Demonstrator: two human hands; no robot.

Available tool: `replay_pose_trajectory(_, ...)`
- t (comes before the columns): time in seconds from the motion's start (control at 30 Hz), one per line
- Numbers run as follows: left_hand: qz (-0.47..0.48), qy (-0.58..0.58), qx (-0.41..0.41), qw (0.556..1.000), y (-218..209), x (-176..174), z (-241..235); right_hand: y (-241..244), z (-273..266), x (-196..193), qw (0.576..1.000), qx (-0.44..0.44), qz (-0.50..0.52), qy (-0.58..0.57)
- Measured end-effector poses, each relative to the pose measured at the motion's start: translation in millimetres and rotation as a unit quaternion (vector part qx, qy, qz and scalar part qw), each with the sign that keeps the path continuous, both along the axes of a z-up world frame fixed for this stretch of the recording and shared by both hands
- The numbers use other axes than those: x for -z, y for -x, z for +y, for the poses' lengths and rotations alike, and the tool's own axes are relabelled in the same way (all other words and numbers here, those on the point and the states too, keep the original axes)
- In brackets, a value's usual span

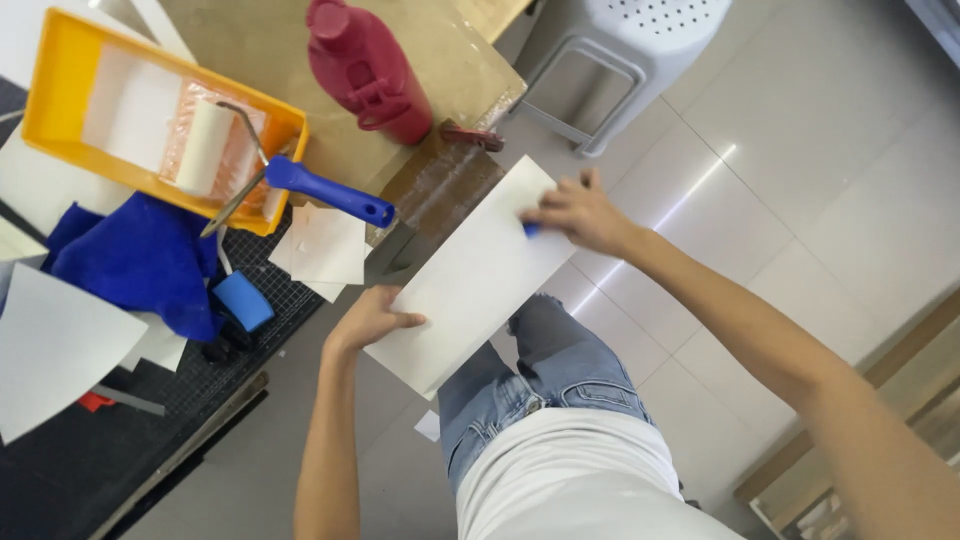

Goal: Applying adhesive to a box component and then carefully sticking and smoothing a sheet of paper onto it.

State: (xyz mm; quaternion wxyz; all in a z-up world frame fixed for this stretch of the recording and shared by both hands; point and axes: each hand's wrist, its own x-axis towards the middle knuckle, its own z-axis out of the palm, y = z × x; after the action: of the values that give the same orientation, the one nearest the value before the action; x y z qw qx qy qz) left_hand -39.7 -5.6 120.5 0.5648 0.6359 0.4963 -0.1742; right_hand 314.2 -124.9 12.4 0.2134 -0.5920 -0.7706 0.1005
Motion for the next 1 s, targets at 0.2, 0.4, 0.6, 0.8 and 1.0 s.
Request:
replay_pose_trajectory(0.2, -0.001, -0.003, 0.001, 1.000, 3.0, -2.4, -1.5, -2.3, 61.4, 20.6, 0.996, -0.043, -0.074, 0.000)
replay_pose_trajectory(0.4, -0.019, -0.017, 0.004, 1.000, 15.4, 19.9, -1.8, -0.9, 82.2, 18.8, 0.992, -0.093, -0.076, 0.024)
replay_pose_trajectory(0.6, -0.035, -0.036, -0.003, 0.999, 22.8, 26.7, -2.0, 37.9, 82.4, 14.8, 0.989, -0.106, -0.086, 0.050)
replay_pose_trajectory(0.8, -0.052, -0.045, -0.028, 0.997, 30.9, 53.2, -5.6, 104.2, 71.6, 10.6, 0.990, -0.118, -0.068, 0.045)
replay_pose_trajectory(1.0, -0.102, -0.084, -0.014, 0.991, -8.5, 103.9, -12.5, 20.4, 82.8, -2.5, 0.982, -0.140, -0.101, 0.073)
